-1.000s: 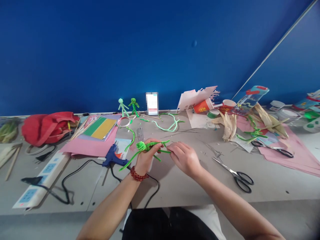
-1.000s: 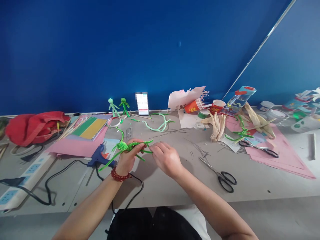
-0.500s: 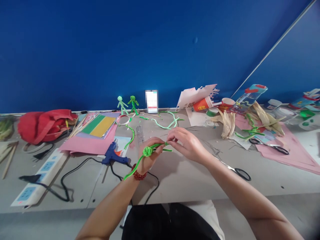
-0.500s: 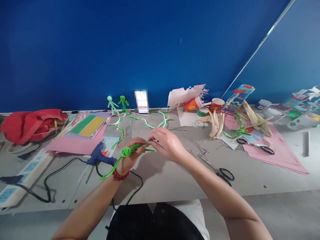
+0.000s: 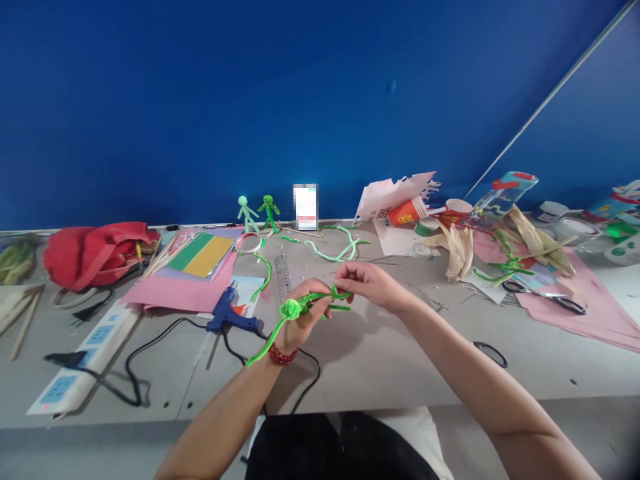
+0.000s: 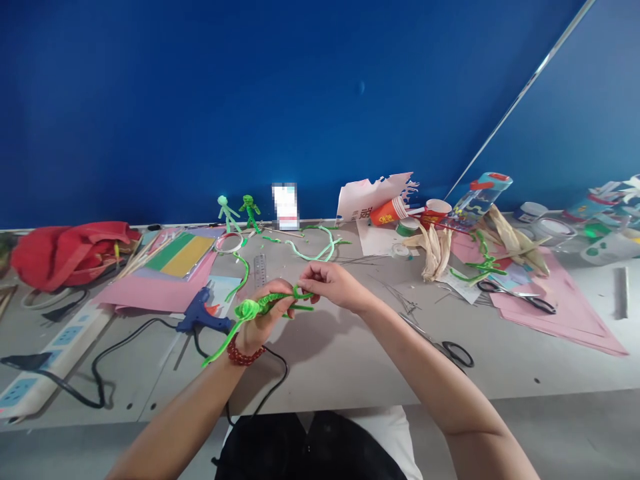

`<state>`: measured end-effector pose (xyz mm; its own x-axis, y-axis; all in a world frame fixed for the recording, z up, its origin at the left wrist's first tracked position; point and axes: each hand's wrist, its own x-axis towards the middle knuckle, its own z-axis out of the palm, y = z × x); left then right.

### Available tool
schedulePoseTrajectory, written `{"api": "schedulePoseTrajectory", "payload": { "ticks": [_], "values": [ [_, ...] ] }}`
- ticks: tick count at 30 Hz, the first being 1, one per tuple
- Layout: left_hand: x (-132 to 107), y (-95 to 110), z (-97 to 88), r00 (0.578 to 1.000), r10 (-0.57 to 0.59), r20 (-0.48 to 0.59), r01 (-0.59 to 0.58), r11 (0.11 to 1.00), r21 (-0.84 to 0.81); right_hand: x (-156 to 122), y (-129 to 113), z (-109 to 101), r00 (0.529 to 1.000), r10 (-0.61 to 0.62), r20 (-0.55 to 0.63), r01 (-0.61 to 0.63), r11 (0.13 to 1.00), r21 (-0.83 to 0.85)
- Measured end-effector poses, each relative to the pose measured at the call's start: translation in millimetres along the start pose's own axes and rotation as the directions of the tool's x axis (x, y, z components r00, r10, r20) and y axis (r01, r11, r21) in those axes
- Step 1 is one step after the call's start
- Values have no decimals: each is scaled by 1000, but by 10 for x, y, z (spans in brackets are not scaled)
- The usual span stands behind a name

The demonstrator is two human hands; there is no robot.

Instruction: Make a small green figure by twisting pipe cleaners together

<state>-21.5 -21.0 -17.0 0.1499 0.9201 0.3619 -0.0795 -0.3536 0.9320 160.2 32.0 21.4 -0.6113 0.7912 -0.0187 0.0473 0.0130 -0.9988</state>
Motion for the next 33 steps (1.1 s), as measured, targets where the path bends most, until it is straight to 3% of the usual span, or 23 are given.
{"api": "schedulePoseTrajectory", "payload": {
  "ticks": [6, 13, 18, 21, 24, 27, 30, 33],
  "values": [
    [-9, 63, 17, 993, 120, 14, -120, 973, 199, -19, -94, -10, 998, 67, 17, -66, 997, -40],
    [10, 24, -45, 935, 349, 71, -354, 892, 282, 21, -162, -57, 954, 265, 141, -269, 963, 12],
    [-5, -1, -36, 919, 394, 23, -384, 880, 279, 88, 8, -74, 906, 309, 288, -360, 922, 145],
    [-12, 8, -20, 941, 339, -27, -324, 918, 228, 68, 152, 3, 909, 272, 316, -354, 903, 242],
    [-21, -5, -19, 969, 230, -88, -208, 955, 211, -4, 268, 160, 952, 241, 191, -289, 913, 287],
    [-20, -30, -34, 976, 152, -157, -109, 962, 249, -97, 321, 319, 990, 137, -29, -129, 973, 191],
    [0, -49, -37, 974, 102, -202, -44, 961, 273, -185, 293, 396, 983, -13, -181, -4, 996, -92],
    [27, -69, -19, 975, 84, -205, -35, 972, 234, -250, 214, 386, 951, -216, -222, 81, 865, -494]
  ]
}}
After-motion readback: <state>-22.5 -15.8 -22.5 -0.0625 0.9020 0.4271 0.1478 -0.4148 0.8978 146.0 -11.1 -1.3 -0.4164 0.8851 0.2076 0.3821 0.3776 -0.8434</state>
